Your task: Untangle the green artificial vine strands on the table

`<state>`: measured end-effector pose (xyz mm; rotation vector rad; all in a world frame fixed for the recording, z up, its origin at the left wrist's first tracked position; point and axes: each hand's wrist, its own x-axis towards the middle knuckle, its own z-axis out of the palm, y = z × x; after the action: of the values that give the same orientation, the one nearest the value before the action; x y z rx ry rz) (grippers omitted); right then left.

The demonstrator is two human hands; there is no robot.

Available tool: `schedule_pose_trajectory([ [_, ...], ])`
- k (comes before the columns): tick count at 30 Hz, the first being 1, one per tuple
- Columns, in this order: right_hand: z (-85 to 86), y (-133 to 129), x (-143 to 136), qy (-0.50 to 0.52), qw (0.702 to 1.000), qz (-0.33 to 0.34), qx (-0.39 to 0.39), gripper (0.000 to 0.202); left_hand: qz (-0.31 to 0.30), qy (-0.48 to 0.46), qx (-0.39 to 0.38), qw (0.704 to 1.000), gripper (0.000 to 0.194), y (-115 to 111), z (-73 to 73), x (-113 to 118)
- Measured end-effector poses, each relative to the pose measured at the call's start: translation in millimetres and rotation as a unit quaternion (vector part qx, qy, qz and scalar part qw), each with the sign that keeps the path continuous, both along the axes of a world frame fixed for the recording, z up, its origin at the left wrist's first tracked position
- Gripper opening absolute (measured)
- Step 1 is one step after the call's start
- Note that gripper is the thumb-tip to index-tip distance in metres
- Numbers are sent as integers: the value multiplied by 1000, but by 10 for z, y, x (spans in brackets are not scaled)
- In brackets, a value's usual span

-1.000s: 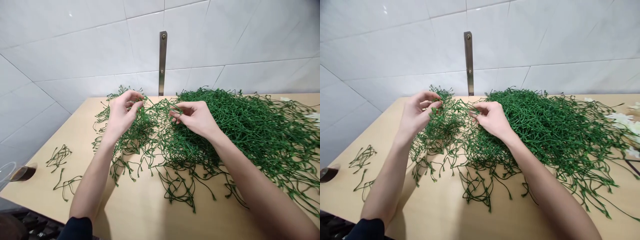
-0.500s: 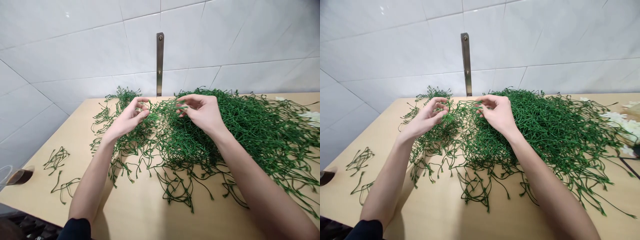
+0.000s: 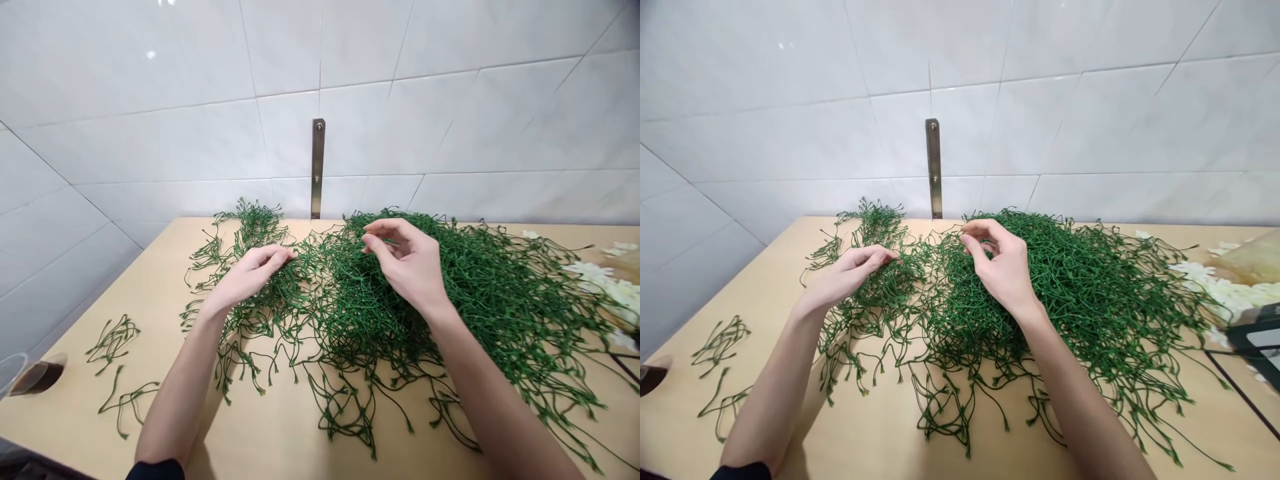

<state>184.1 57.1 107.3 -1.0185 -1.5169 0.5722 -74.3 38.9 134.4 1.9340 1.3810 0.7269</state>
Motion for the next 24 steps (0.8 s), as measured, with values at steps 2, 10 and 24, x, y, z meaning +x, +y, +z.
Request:
schedule_pose_trajectory([
  [2, 4, 6, 15, -22, 1000, 10, 7, 11, -11, 1, 7, 1000, 28, -25, 30, 16],
  [10, 49, -103, -74, -227, 963, 19, 144, 15, -10, 29, 11, 999, 15, -33, -30, 160],
  [24, -89, -57, -108, -365, 920, 65, 127, 14, -24, 85, 59, 994, 8, 30, -176, 221],
])
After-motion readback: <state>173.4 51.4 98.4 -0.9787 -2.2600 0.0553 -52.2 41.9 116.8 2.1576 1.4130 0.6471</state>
